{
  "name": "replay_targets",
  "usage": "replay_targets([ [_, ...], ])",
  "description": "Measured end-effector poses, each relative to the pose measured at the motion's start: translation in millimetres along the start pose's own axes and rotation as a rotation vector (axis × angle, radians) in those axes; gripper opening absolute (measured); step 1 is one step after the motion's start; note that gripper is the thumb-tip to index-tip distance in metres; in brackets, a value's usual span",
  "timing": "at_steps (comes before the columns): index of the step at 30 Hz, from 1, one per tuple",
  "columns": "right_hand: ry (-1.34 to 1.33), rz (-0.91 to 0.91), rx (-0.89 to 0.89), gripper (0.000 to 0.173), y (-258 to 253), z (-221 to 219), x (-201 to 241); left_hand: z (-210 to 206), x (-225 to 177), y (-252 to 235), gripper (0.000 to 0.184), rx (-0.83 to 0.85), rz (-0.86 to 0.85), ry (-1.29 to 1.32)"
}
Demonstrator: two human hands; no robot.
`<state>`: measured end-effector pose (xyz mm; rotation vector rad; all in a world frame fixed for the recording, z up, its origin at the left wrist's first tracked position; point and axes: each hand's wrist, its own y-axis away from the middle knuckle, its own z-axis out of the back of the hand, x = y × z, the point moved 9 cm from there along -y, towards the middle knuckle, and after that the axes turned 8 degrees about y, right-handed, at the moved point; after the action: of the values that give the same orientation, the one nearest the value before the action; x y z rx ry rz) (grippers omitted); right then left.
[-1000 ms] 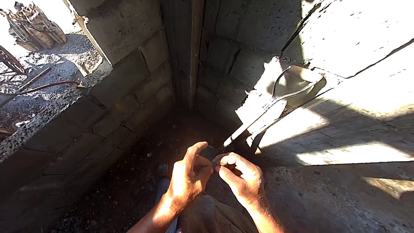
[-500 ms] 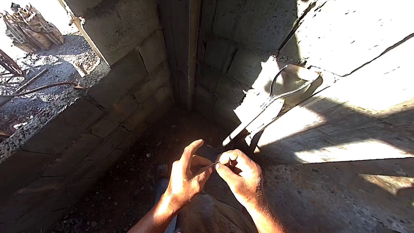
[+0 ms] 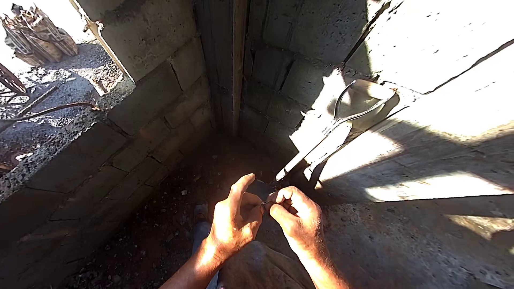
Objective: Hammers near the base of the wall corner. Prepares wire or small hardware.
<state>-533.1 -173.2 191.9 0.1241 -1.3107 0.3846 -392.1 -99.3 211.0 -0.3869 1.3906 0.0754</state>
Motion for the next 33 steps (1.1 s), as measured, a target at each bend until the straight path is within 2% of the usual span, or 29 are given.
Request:
replay_targets([
  [6, -0.035, -0.109, 0.017, 0.006, 1.1, -2.5, -7.2, -0.8, -2.6, 0.8, 0.069, -0.025, -0.084, -0.095],
  [11, -0.019, -0.105, 0.02, 0.007, 2.6, -3.6, -5.1, 0.7, 1.7, 0.3, 0.07, -0.04, -0.016, -0.01],
  [24, -0.012, 0.208, 0.088, 0.019, 5.9, -5.6, 17.3, 7.4, 25.9, -0.3, 0.049, -0.152, 0.386, 0.435],
  [33, 0.029, 0.32, 0.01, 0.01, 10.6, -2.7, 20.4, 5.6, 25.2, -0.3, 0.047, -0.128, 0.438, 0.404],
])
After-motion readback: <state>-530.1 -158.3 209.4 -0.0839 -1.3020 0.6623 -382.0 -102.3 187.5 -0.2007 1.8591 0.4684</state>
